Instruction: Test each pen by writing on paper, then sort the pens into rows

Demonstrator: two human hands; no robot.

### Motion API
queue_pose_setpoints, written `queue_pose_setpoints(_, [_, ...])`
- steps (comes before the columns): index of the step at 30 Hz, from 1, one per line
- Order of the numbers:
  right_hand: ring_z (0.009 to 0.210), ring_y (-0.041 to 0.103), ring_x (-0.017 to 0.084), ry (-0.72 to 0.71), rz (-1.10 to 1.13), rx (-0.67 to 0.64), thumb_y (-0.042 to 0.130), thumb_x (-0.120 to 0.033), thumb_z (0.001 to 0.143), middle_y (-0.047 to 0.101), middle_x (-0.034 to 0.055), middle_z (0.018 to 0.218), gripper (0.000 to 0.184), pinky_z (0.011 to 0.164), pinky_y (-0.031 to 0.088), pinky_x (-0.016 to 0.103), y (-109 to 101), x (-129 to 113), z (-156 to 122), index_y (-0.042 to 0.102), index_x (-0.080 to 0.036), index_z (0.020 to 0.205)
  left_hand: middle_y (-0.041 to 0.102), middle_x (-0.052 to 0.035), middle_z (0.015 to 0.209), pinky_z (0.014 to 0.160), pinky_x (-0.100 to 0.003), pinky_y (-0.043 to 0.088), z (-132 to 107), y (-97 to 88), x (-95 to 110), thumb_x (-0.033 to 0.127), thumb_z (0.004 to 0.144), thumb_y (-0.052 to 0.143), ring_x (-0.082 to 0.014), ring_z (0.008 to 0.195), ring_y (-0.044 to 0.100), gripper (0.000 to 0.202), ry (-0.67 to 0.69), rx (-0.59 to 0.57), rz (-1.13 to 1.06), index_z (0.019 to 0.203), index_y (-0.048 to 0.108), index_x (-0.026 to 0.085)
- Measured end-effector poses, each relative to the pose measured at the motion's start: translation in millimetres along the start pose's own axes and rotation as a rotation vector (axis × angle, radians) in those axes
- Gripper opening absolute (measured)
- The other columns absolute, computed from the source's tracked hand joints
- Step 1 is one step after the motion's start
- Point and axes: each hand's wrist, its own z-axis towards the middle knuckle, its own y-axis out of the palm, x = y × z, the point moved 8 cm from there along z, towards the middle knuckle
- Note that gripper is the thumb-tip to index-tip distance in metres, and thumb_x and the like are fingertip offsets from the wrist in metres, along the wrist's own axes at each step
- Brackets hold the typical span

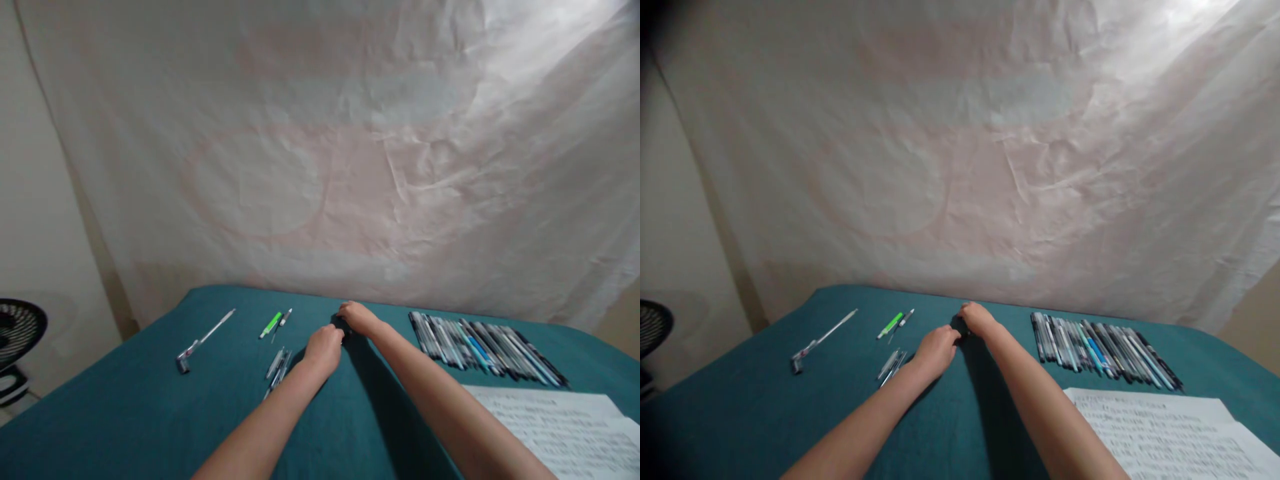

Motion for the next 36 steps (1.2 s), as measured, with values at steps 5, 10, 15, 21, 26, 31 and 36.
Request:
queue_pose_setpoints(5, [0.090,0.056,0.020,0.147,0.108,0.075,0.042,-0.013,0.080,0.060,0.0146,0.094,0.023,0.081,0.038,0.028,-11,20,-21,0.064,-0.012,0.086,0.059,-0.0092,0.092,0.078,-0.029,0.042,0,5.6,-2,0.013,0.078,0.039,-0.0190,0.088,0.056,0.025,-0.038,-0.012,0.004,0.093,0.059,0.017])
queue_pose_setpoints(10, [0.080,0.059,0.016,0.263,0.293,0.188,0.033,-0.018,0.085,0.059,0.0122,0.090,0.028,0.073,0.043,0.026,-33,25,-65,0.057,-0.010,0.096,0.060,-0.0110,0.089,0.076,-0.029,0.043,-1,4.3,0,0.012,0.076,0.041,-0.0202,0.085,0.058,0.023,-0.059,-0.035,-0.001,0.087,0.061,0.015])
queue_pose_setpoints(15, [0.052,0.054,0.009,0.313,0.795,0.165,0.037,-0.032,0.084,0.056,-0.0003,0.065,0.024,0.054,0.046,0.022,-23,-4,-131,0.053,-0.014,0.087,0.062,-0.0124,0.090,0.077,-0.030,0.042,-1,3.4,2,0.009,0.071,0.044,-0.0214,0.087,0.058,0.025,-0.074,-0.044,-0.057,0.088,0.062,0.015])
queue_pose_setpoints(21, [0.048,0.048,0.005,0.502,1.732,0.060,0.061,-0.023,0.066,0.059,0.0009,0.072,0.018,0.054,0.046,0.022,10,-41,-194,0.055,-0.015,0.081,0.064,-0.0131,0.086,0.077,-0.032,0.040,3,2.4,13,0.007,0.067,0.047,-0.0229,0.086,0.058,0.024,-0.051,-0.045,-0.226,0.082,0.065,0.014])
queue_pose_setpoints(26, [0.044,0.042,0.003,0.620,1.870,0.171,0.062,-0.022,0.067,0.050,-0.0032,0.060,0.014,0.047,0.041,0.017,9,-34,-208,0.059,-0.013,0.077,0.066,-0.0053,0.077,0.062,-0.021,0.042,-6,-1.1,44,0.016,0.068,0.051,-0.0143,0.070,0.059,0.025,0.041,-0.104,-0.477,0.089,0.064,0.014])
queue_pose_setpoints(31, [0.039,0.024,0.001,0.559,1.831,0.342,0.066,-0.039,0.066,0.032,-0.0093,0.049,0.030,0.035,0.019,0.013,0,-23,-210,0.059,-0.014,0.080,0.062,-0.0039,0.070,0.056,-0.020,0.040,-30,6.3,71,0.024,0.068,0.054,-0.0093,0.058,0.053,0.030,0.044,-0.247,-1.155,0.092,0.061,0.008])
queue_pose_setpoints(36, [0.038,0.017,0.002,0.522,1.695,0.381,0.065,-0.043,0.065,0.024,-0.0114,0.045,0.032,0.036,0.016,0.015,1,-22,-210,0.055,-0.015,0.076,0.059,-0.0026,0.069,0.056,-0.019,0.039,-43,17.6,75,0.026,0.060,0.065,-0.0074,0.056,0.049,0.031,-0.048,-0.311,-1.437,0.085,0.062,0.009])
